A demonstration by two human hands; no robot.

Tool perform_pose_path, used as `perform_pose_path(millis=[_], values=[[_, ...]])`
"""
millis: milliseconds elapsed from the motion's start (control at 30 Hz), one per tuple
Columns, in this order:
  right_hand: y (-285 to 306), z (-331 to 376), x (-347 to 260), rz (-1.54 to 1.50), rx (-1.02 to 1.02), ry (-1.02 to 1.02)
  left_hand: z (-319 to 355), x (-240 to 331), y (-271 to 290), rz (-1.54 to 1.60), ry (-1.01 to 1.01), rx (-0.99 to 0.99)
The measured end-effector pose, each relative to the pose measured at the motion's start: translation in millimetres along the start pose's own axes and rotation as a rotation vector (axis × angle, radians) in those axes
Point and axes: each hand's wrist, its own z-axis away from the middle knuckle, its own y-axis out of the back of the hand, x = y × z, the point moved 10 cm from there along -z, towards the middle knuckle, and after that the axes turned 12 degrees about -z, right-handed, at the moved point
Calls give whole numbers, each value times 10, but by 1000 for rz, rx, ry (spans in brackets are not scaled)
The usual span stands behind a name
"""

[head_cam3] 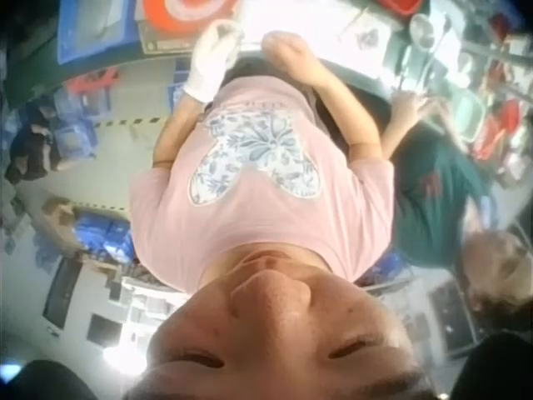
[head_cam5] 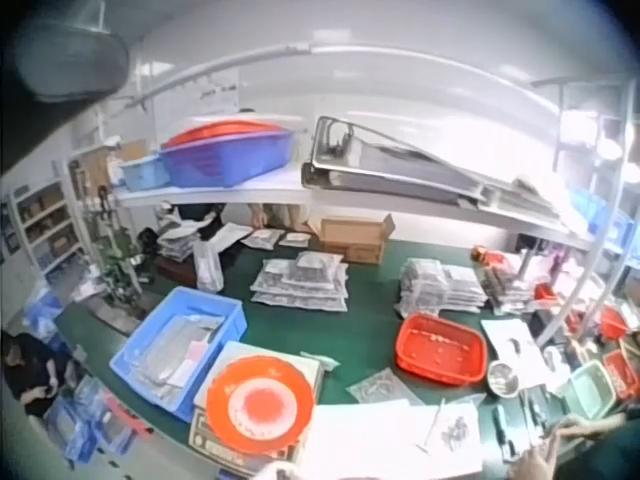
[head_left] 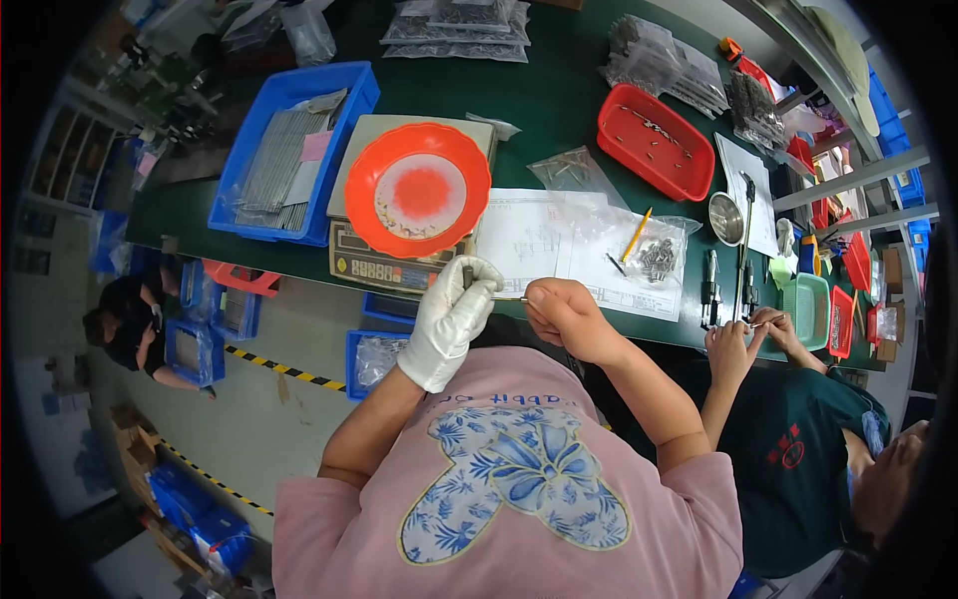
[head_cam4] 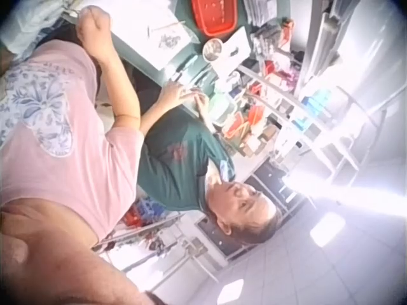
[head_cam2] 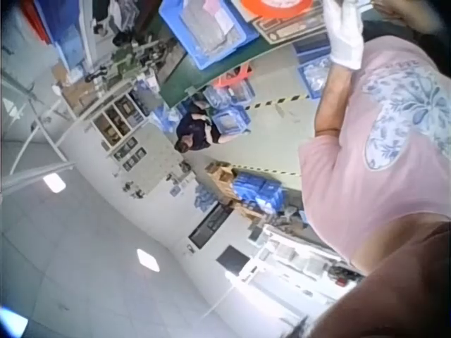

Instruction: Inspecting small metal components at a workbench and recording inventory data on a sheet.

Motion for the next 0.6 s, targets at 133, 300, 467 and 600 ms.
perform_pose_path(millis=[133,300,467,600], values=[[-22,-4,-100,180,84,165,26,-6,25,15,32,16],[-197,144,-649,956,191,654,-52,-41,60,83,86,0],[-204,65,-538,862,77,586,-96,39,21,-37,98,-39],[122,-13,138,19,34,46,-130,11,68,-190,-44,-31]])
